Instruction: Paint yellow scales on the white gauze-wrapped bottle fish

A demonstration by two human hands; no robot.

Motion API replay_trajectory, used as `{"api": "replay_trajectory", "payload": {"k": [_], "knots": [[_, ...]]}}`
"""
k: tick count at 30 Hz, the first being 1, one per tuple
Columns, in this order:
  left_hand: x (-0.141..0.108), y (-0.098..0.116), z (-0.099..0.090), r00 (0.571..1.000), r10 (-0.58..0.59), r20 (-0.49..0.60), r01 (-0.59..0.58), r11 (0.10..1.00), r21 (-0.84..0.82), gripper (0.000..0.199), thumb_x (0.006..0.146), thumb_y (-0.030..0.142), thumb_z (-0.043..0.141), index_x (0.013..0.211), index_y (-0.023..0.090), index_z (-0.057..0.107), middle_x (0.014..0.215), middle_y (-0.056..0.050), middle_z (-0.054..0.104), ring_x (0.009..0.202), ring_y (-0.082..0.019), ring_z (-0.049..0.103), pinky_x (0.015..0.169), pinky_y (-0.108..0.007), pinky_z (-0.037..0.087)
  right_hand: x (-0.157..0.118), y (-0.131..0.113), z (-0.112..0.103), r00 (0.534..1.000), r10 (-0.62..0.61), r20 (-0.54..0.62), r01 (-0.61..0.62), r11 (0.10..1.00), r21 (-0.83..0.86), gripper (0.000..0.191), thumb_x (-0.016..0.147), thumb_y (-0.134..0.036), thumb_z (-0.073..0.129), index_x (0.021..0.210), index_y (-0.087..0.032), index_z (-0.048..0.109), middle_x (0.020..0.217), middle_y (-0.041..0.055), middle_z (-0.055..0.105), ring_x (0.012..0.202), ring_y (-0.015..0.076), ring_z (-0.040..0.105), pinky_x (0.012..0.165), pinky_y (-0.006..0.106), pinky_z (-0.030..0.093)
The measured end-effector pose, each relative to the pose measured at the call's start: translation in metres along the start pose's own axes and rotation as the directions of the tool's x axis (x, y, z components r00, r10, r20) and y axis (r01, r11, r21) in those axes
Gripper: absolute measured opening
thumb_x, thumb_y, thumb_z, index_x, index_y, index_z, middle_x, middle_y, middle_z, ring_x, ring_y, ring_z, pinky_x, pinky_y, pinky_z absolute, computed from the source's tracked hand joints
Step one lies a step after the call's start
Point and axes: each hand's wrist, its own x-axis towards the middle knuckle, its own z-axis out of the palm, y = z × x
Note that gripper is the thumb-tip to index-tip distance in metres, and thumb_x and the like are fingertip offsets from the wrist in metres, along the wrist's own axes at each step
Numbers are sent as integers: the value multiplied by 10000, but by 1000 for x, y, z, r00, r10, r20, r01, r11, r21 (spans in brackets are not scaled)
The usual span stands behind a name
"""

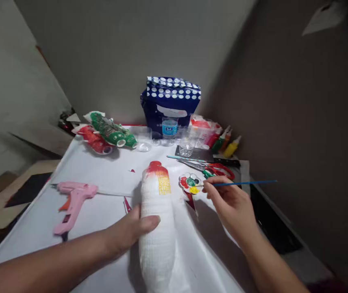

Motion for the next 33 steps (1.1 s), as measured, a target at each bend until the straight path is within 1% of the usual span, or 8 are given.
{"api": "replay_trajectory", "payload": {"k": [3,5,7,10,16,21,27,33], "knots": [[1,5,4,1000,25,12,-25,1000,-5,693,759,586,788,1273,143,645,1135,-158,738,1036,-337,698,946,-453,535,-12,-18,-6,999,-40,20,37,993,108,122,914,-331,680,853,-241,736,667,-9,734,554,112,663,502,170,525],[2,7,5,1000,24,9,-24,1000,7,664,764,590,781,1235,135,665,1103,-159,744,1017,-338,699,909,-437,548,-18,-30,-6,998,-61,28,54,977,205,85,910,-308,695,855,-262,741,657,-25,744,558,110,693,526,155,559],[2,6,4,1000,20,2,-20,999,25,641,775,591,772,1210,129,675,1063,-155,748,991,-331,702,859,-408,559,-22,-40,-2,996,-74,41,58,952,299,30,885,-272,731,858,-276,744,678,-34,761,588,108,726,565,143,588],[3,4,2,999,32,17,-33,999,31,649,800,581,755,1264,140,646,1065,-142,739,975,-314,699,834,-387,556,-25,-47,10,996,-63,59,34,914,405,50,861,-229,756,864,-277,744,715,-34,780,631,111,754,607,140,606],[3,3,0,997,59,50,-60,998,25,672,833,572,724,1342,153,592,1110,-143,722,1022,-319,683,868,-409,544,-29,-41,26,995,90,50,-103,899,425,59,862,-251,739,807,-241,722,711,-7,771,694,141,754,674,207,610],[5,8,4,998,53,45,-56,995,77,682,829,600,710,1329,147,605,1119,-158,724,1034,-337,681,883,-445,541,-29,-33,26,993,53,108,-93,908,408,81,883,-252,714,804,-245,698,742,-11,784,732,136,762,709,204,612],[7,7,3,999,41,29,-43,997,61,693,793,625,731,1290,153,627,1095,-161,734,981,-339,695,866,-472,543,-31,-29,30,996,-17,90,-26,893,449,78,881,-219,704,810,-250,695,726,-30,769,748,124,774,729,175,615],[5,3,0,998,49,47,-50,998,25,702,827,595,717,1363,166,572,1164,-168,712,1042,-344,677,912,-481,521,-32,-30,32,995,11,100,-59,868,494,67,881,-216,706,819,-243,703,742,-15,777,741,119,770,713,169,619]]}}
